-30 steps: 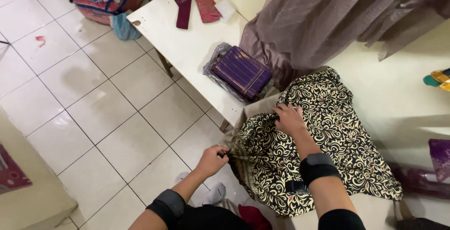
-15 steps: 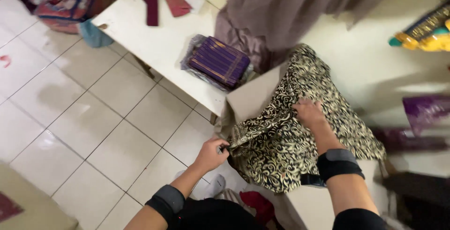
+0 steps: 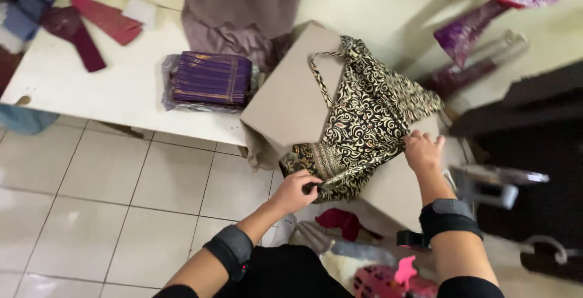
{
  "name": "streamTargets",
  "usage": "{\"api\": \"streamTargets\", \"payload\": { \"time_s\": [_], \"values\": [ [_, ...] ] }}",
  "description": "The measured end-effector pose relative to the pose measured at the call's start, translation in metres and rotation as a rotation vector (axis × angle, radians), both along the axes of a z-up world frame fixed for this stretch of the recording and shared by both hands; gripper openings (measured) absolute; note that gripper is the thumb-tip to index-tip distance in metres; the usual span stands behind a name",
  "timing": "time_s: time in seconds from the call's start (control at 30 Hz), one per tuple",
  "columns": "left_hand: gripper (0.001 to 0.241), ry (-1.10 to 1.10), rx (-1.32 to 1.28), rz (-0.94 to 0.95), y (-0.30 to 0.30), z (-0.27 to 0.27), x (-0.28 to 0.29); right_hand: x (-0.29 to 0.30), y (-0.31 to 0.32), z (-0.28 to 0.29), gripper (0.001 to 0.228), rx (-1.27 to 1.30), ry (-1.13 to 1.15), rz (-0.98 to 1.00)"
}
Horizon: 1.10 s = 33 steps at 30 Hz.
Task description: Ironing a piece of black and gold patterned garment on a padded board.
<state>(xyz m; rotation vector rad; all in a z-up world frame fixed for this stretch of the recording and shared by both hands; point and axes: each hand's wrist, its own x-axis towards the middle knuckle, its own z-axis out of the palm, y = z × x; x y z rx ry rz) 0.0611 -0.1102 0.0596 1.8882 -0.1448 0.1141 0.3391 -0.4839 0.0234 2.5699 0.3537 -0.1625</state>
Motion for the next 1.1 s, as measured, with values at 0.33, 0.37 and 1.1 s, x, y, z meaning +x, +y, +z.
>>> {"api": "streamTargets", "payload": {
  "time_s": [0.33, 0.37, 1.1],
  "values": [
    [0.035, 0.203, -0.117, 0.004, 0.028, -0.009, 0.006, -0.169, 0.103, 0.017, 0.037, 0.699, 0.06, -0.158],
    [0.034, 0.206, -0.134, 0.017, 0.029, -0.014, 0.009, -0.189, 0.129, 0.037, 0.026, 0.882, 0.07, -0.072],
    [0.031, 0.348, -0.45, -0.052, 0.018, -0.027, 0.008, -0.296, 0.213, 0.045, 0.018, 1.521, -0.194, -0.092]
  ]
}}
